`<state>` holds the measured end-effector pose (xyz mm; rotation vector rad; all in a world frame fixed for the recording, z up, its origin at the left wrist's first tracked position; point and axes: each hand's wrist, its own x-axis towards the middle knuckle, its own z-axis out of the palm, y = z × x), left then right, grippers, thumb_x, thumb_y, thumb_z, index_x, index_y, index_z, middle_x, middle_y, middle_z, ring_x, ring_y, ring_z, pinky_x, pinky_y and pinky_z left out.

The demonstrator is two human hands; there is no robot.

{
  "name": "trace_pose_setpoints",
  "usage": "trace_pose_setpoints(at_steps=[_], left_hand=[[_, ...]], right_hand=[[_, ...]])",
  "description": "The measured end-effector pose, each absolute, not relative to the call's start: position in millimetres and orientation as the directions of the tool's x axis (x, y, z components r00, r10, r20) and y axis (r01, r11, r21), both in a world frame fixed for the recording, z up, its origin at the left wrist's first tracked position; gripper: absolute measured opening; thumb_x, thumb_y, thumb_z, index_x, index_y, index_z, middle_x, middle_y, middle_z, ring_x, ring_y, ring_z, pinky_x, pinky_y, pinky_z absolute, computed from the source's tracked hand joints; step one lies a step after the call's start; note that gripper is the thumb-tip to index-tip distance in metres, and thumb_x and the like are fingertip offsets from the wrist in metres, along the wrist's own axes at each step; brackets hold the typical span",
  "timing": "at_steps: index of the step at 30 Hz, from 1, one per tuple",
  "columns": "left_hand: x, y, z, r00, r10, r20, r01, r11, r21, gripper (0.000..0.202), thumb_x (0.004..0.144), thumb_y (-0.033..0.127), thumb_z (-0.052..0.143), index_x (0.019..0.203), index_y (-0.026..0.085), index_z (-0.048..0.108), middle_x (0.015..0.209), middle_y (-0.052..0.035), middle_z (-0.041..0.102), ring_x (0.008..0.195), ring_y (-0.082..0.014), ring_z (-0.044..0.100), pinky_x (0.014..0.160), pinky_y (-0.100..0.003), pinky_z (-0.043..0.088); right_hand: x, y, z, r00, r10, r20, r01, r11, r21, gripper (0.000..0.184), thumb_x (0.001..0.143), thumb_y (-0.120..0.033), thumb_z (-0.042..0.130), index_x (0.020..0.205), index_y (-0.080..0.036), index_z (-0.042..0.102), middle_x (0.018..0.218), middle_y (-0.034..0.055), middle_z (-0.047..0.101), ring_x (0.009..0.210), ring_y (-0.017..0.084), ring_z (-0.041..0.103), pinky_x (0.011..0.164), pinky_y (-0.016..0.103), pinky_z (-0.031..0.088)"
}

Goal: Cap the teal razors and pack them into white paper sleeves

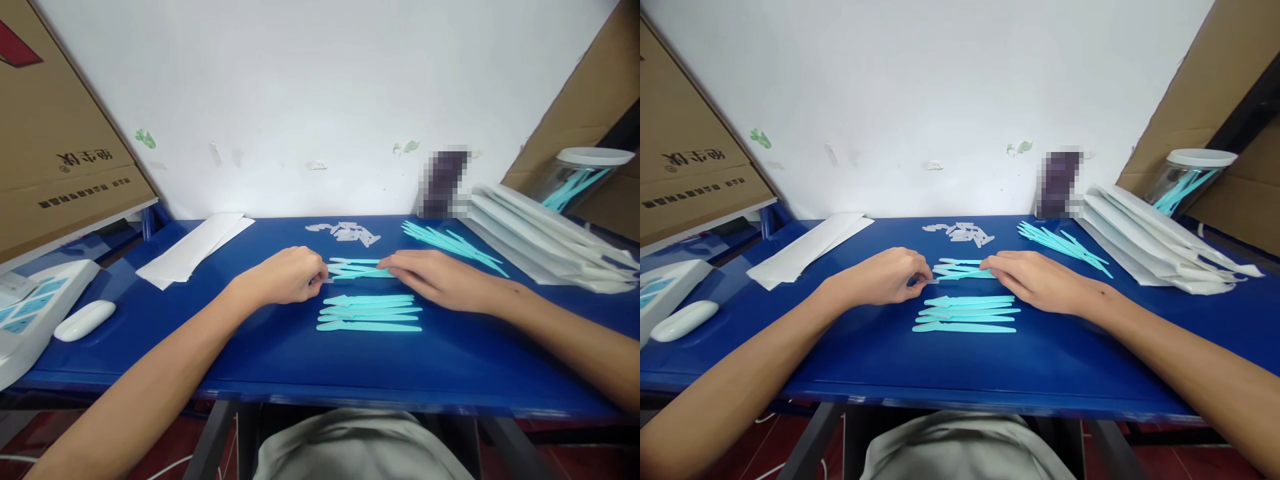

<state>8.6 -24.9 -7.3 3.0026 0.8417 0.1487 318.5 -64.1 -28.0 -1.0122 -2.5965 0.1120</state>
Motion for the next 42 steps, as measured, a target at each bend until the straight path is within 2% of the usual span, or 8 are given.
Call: trace_pose_setpoints(at_steps=[5,11,16,23,26,30,35,42], left_hand=[[10.1,-24.4,-5.1,0.847,0.528,0.053,0.524,-0.848,0.084,0.023,0.090,0.014,0.059,0.097,0.019,0.080,0.097,-0.0050,0.078,0.085,-0.0210,0.071,0.078,-0.034,0.051],[9.6,-22.2,-4.3,0.817,0.575,0.046,0.571,-0.817,0.076,0.016,0.091,0.017,0.065,0.092,0.022,0.080,0.092,-0.0017,0.079,0.085,-0.0217,0.071,0.075,-0.033,0.049],[8.4,-21.4,-4.5,0.810,0.583,0.056,0.577,-0.811,0.091,0.013,0.091,0.019,0.068,0.090,0.023,0.080,0.090,-0.0014,0.079,0.084,-0.0211,0.071,0.073,-0.032,0.047],[21.4,-21.6,-19.6,0.850,0.499,0.171,0.466,-0.862,0.198,0.015,0.096,0.022,0.065,0.092,0.018,0.078,0.093,-0.0041,0.078,0.085,-0.0184,0.069,0.074,-0.030,0.048],[27.1,-20.9,-27.5,0.847,0.489,0.209,0.459,-0.871,0.177,0.018,0.099,0.026,0.061,0.094,0.017,0.077,0.093,-0.0061,0.075,0.086,-0.0195,0.067,0.076,-0.031,0.049],[24.9,-17.5,-32.4,0.823,0.491,0.286,0.482,-0.870,0.108,0.026,0.102,0.035,0.056,0.109,0.018,0.074,0.103,-0.0089,0.070,0.095,-0.0217,0.064,0.082,-0.033,0.049],[19.0,-12.8,-33.6,0.752,0.551,0.361,0.553,-0.826,0.109,0.038,0.105,0.040,0.047,0.129,0.018,0.066,0.119,-0.0119,0.062,0.111,-0.0249,0.060,0.095,-0.038,0.049],[10.8,4.7,-36.5,0.661,0.677,0.322,0.669,-0.727,0.156,0.045,0.107,0.038,0.034,0.135,0.018,0.062,0.135,-0.0125,0.061,0.126,-0.0281,0.054,0.110,-0.046,0.043]], right_hand=[[318.4,-64.9,-25.6,-0.689,0.683,0.244,0.657,0.730,-0.187,0.036,0.105,-0.032,0.038,0.125,-0.021,0.065,0.114,0.0111,0.073,0.096,0.025,0.071,0.080,0.036,0.054],[318.0,-66.3,-24.7,-0.697,0.681,0.226,0.654,0.733,-0.190,0.035,0.105,-0.032,0.038,0.123,-0.021,0.066,0.109,0.0102,0.074,0.090,0.024,0.070,0.077,0.035,0.053],[319.0,-67.1,-24.6,-0.696,0.687,0.212,0.661,0.727,-0.187,0.037,0.106,-0.032,0.036,0.125,-0.020,0.065,0.114,0.0114,0.073,0.095,0.024,0.070,0.080,0.036,0.053],[310.4,-69.0,-29.4,-0.696,0.678,0.236,0.627,0.734,-0.260,0.037,0.106,-0.034,0.036,0.123,-0.020,0.066,0.113,0.0106,0.074,0.095,0.023,0.070,0.082,0.036,0.054],[307.5,-68.7,-31.5,-0.680,0.690,0.247,0.636,0.723,-0.270,0.038,0.106,-0.036,0.036,0.122,-0.019,0.067,0.113,0.0110,0.074,0.096,0.024,0.071,0.082,0.036,0.054],[307.8,-67.0,-30.8,-0.664,0.699,0.266,0.674,0.713,-0.190,0.037,0.104,-0.036,0.039,0.116,-0.019,0.070,0.109,0.0113,0.075,0.091,0.025,0.070,0.078,0.036,0.052],[310.4,-66.6,-28.3,-0.654,0.691,0.308,0.708,0.702,-0.073,0.035,0.103,-0.034,0.042,0.113,-0.017,0.071,0.099,0.0124,0.070,0.084,0.023,0.066,0.072,0.034,0.047],[310.4,-74.6,-19.2,-0.715,0.678,0.171,0.636,0.732,-0.244,0.028,0.100,-0.037,0.051,0.100,-0.020,0.074,0.096,0.0076,0.069,0.073,0.017,0.064,0.066,0.030,0.044]])
